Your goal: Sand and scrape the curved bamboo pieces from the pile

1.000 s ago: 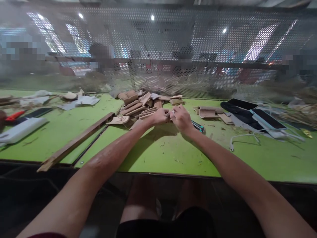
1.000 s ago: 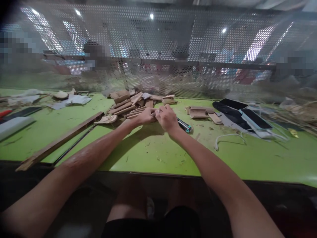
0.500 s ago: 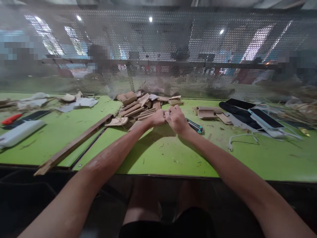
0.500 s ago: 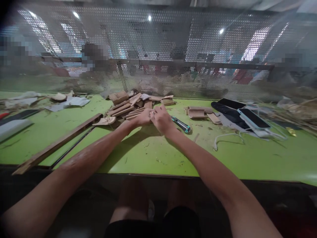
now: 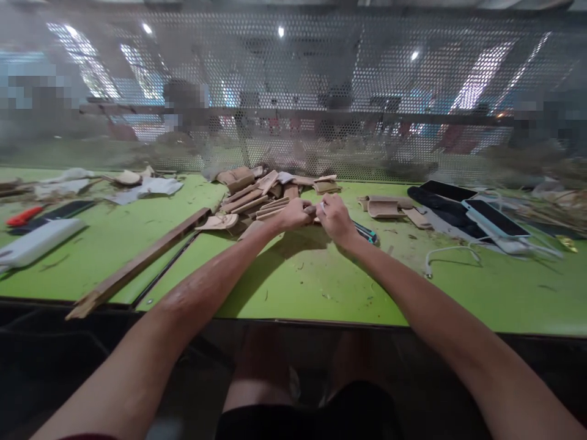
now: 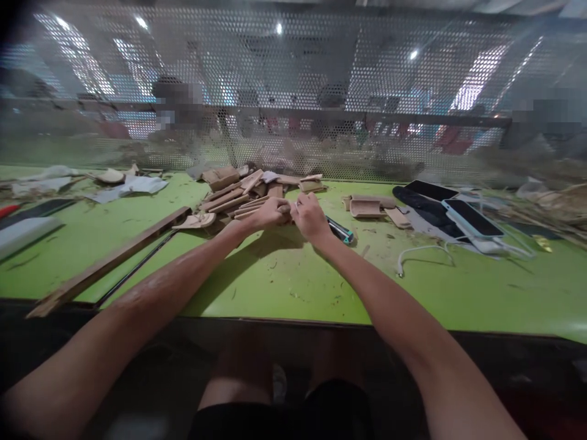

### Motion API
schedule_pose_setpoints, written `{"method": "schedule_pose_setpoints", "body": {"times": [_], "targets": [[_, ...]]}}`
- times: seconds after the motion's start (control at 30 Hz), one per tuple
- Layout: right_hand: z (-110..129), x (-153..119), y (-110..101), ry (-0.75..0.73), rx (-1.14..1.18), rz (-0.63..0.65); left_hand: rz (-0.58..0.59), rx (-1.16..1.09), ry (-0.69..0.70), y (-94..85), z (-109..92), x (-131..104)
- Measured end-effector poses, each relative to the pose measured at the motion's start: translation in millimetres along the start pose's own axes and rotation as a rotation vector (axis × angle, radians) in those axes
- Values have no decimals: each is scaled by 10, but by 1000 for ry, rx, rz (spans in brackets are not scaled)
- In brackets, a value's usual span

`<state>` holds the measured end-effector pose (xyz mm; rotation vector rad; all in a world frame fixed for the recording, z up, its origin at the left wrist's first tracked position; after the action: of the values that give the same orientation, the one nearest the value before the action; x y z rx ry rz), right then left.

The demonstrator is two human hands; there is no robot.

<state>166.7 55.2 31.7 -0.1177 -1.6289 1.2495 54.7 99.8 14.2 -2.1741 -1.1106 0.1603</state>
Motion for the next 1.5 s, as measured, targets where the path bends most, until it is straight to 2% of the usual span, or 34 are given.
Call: {"method": "schedule_pose_setpoints", "body": {"times": [0.2,0.37,0.53,0.7,0.87,1.03,1.2,1.37,1.5], "targets": [[122,11,24,-54,-14,9,-83,-23,15,-43,48,4],[12,-17,9,55,9,-23,4,-99,-8,5,47,-8],[125,-3,20,-65,60,-52,-83,-32,37,-49,32,8],[-55,4,51,87,84,-67,17,-37,33,4,25,-1],[34,-31,28,-46,51,-41,-20,10,42,-24,-26,-43],[17,-35,-6,13,51,-69,26,19,46,6,-43,-34],[139,-21,10,-105,40,-38,-16,29,45,-16,-22,-10],[-31,-18,13,56,43,-35,67,-44,38,9,-24,-26],[49,5,18,16,56,-37,21,-40,61,-22,-21,-20]]}}
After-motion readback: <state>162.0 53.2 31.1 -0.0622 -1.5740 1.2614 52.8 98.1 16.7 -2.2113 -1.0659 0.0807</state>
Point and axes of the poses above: each hand's wrist, its own x-axis towards the middle knuckle, its own y-axis out of the palm, z = x × y, the point moved 6 cm from there along x, towards the middle knuckle, and after that the axes turned 9 degrees about z, right-handed, at the moved point
